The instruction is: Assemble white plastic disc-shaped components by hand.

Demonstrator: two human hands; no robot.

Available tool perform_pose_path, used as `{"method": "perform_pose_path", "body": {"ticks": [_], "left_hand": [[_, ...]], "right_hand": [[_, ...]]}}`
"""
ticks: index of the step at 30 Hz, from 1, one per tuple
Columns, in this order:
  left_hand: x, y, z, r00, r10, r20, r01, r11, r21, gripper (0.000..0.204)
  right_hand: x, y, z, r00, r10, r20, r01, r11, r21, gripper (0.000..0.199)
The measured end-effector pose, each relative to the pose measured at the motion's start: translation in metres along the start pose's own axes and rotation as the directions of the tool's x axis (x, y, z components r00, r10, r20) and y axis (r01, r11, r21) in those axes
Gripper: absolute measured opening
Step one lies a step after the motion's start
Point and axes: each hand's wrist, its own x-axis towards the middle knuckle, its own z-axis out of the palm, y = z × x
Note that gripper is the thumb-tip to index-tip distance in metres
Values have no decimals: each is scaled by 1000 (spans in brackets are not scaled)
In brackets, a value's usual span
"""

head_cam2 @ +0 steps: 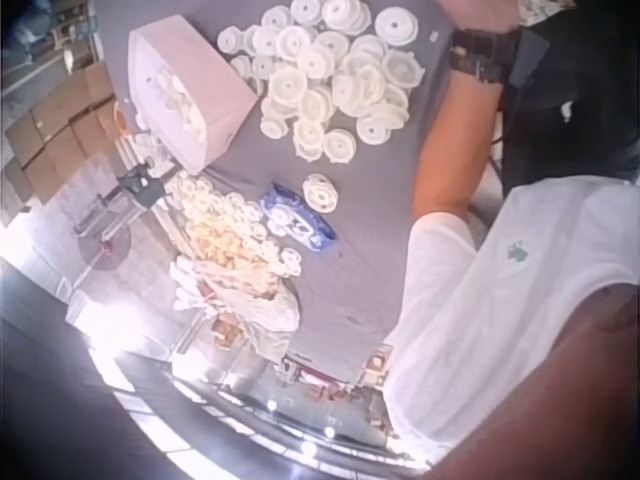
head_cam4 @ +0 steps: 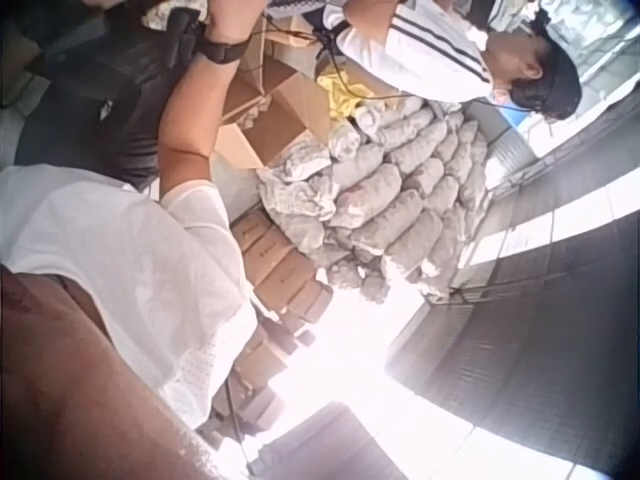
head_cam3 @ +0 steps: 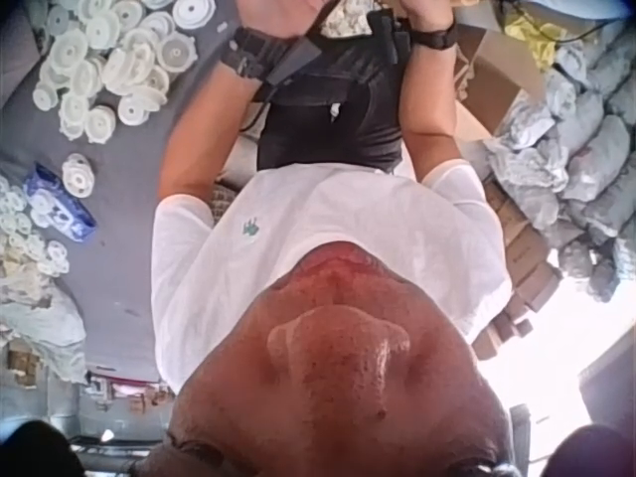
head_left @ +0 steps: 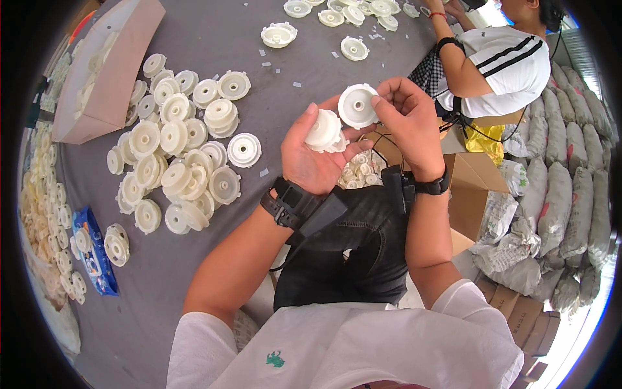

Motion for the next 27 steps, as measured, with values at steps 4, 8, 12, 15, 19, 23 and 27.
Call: {"method": "perform_pose_path", "body": {"ticks": [4,8,12,15,19,23,27], "left_hand": [[0,-1,-1,997,22,-68,-22,1000,11,58],[0,-2,-1,999,10,-46,-10,1000,-6,56],[-1,-2,-5,995,21,-96,-21,1000,0,54],[0,-2,-7,997,12,-76,-11,1000,11,55],[-2,0,-9,996,16,-91,-12,999,46,54],[-2,0,-5,993,20,-119,-12,998,64,53],[-3,0,-4,992,14,-129,-2,996,90,50]], "right_hand": [[1,-1,-5,1000,10,8,-10,999,35,10],[4,3,-16,980,127,155,-168,943,287,15],[1,6,-17,934,123,334,-328,662,674,20],[6,9,-23,879,46,474,-408,587,699,19],[11,12,-34,832,-100,545,-305,739,601,17],[11,30,-73,936,124,330,-21,954,-300,13],[0,59,-83,955,222,199,97,400,-911,16]]}}
